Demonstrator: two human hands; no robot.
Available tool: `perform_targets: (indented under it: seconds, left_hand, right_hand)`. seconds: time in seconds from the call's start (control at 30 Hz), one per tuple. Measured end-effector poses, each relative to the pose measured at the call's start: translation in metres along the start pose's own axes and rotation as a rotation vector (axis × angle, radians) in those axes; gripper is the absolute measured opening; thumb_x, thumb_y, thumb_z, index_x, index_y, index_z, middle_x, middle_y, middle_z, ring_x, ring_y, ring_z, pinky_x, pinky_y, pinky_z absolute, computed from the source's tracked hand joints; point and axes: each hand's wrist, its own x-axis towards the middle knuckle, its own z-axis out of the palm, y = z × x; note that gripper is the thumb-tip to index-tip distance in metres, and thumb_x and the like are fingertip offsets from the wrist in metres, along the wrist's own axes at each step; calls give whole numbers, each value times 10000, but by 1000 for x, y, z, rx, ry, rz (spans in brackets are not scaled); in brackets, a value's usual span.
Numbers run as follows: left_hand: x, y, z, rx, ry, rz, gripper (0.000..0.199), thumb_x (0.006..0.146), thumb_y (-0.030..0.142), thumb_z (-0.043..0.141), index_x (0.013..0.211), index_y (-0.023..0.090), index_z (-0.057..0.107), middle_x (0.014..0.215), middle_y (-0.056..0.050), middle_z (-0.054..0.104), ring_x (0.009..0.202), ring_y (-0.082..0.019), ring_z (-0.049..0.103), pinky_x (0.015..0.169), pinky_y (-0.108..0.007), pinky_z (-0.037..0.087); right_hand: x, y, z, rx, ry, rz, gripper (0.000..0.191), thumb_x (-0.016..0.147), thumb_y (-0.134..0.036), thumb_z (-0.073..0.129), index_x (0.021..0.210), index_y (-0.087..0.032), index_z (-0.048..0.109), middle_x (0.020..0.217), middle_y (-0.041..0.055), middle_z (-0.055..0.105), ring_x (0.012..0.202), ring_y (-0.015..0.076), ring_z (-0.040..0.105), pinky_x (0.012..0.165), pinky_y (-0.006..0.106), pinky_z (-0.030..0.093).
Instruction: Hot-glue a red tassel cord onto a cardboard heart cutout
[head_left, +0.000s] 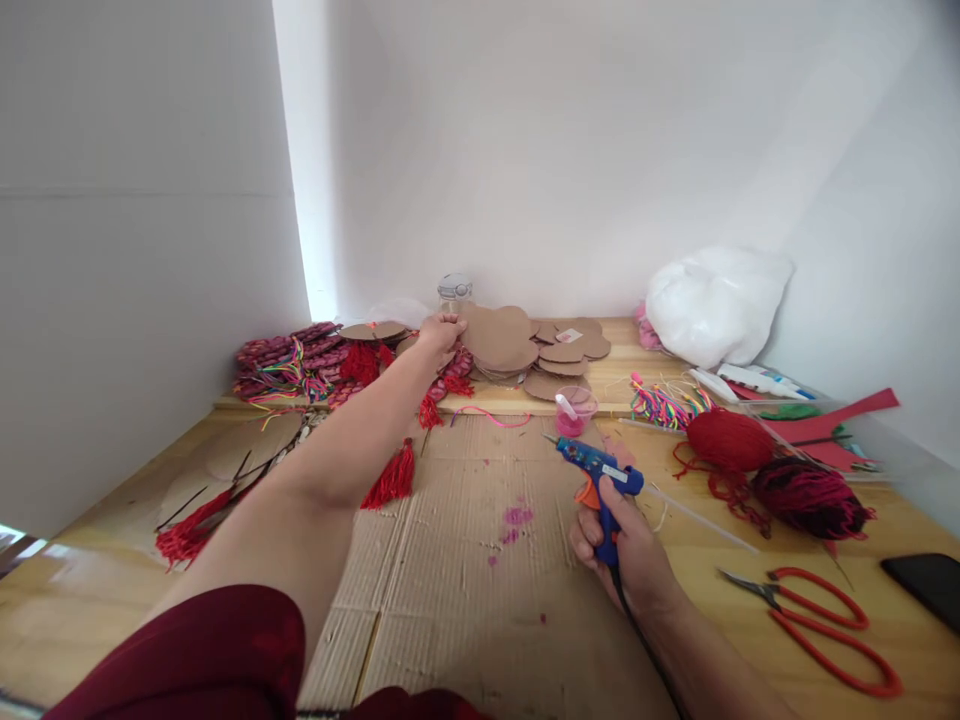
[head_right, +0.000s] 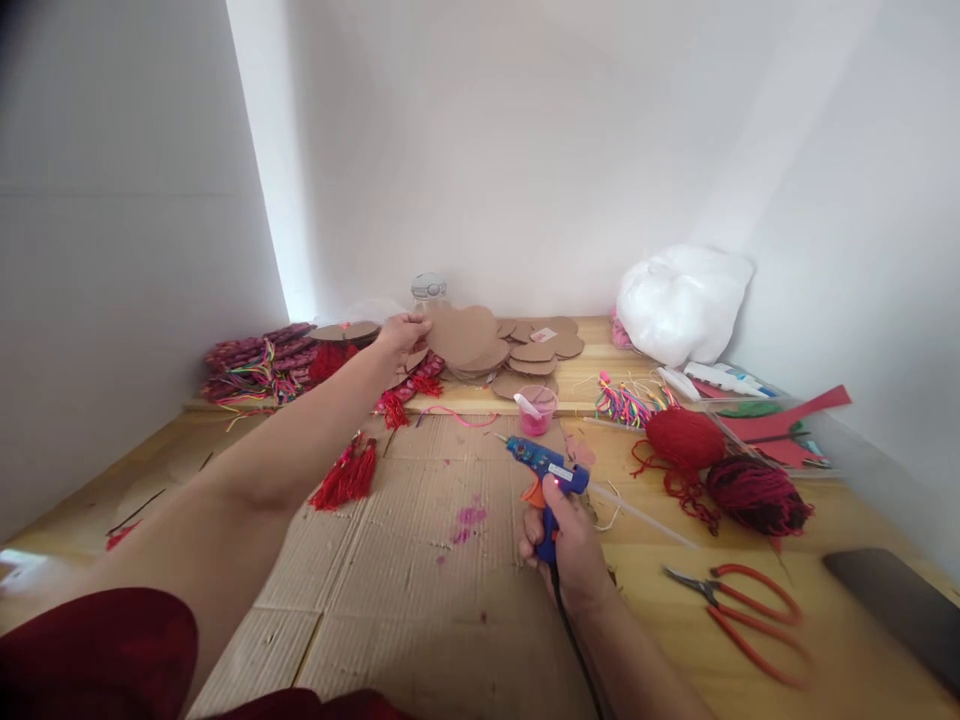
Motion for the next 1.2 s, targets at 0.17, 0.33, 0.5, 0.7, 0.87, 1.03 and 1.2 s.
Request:
perform_targets:
  seconds: [0.17,0.33,0.5,0.7,0.87,1.03,1.2]
  left_hand:
    - [-90,-23,-73,96,-195,-61,295,844,88,732,1118,135,633,833,-10,649,643,-85,611,572,-190,514]
    - [-192,-69,-115,169,-359,-140,334,824,111,718,1144,145,629,784,6,630,648,-108,623,548,-207,523]
    - [-249,-92,-139,347,-375,-26,424,797,158,732,1213,174,651,917,-20,671,683,-126,643,625,-266,558]
    - [-268,-91,-171,730,-264,465,239,931,273,635,1139,192,719,1048,-67,737,870,-181,696,767,-316,576]
    - [-288,-106,-148,800,-424,717,287,962,288,625,1225,200,698,1276,-133,651,1207,-250,615,1057,-436,510]
    - [-296,-113,-112,1091,-577,638,517,906,487,670,1394,327,611,1541,-169,416,1451,-422,343,1126,-656,359]
    - [-301,-106,-111,1122,-741,655,463,952,477,602,1402,368,596,1546,-143,429,1477,-409,316,1144,-639,342]
  right_hand:
    - [1,-10,-2,43,-25,65,463,754,-560,772,644,-212,487,450,-63,464,379,92,462,349,194,345]
    - [1,-14,-2,28,-46,98,397,734,-544,796,722,-217,571,444,-59,470,378,104,450,344,202,325]
    - [-3,-16,1,-12,-75,72,420,689,-513,837,687,-213,543,451,-54,480,392,98,446,380,210,360]
    - [-5,-16,3,-55,-74,16,463,651,-541,852,695,-222,519,450,-58,477,397,91,438,385,199,368]
    - [-3,-12,5,-113,-44,-12,518,600,-585,870,683,-225,506,451,-59,487,407,98,468,371,194,382]
    - [0,-7,7,-214,-6,-42,551,568,-630,874,699,-229,520,437,-51,521,440,133,565,388,204,445]
    - [-12,-6,11,-314,9,-42,517,615,-622,868,773,-229,573,448,-36,556,620,219,717,495,243,558]
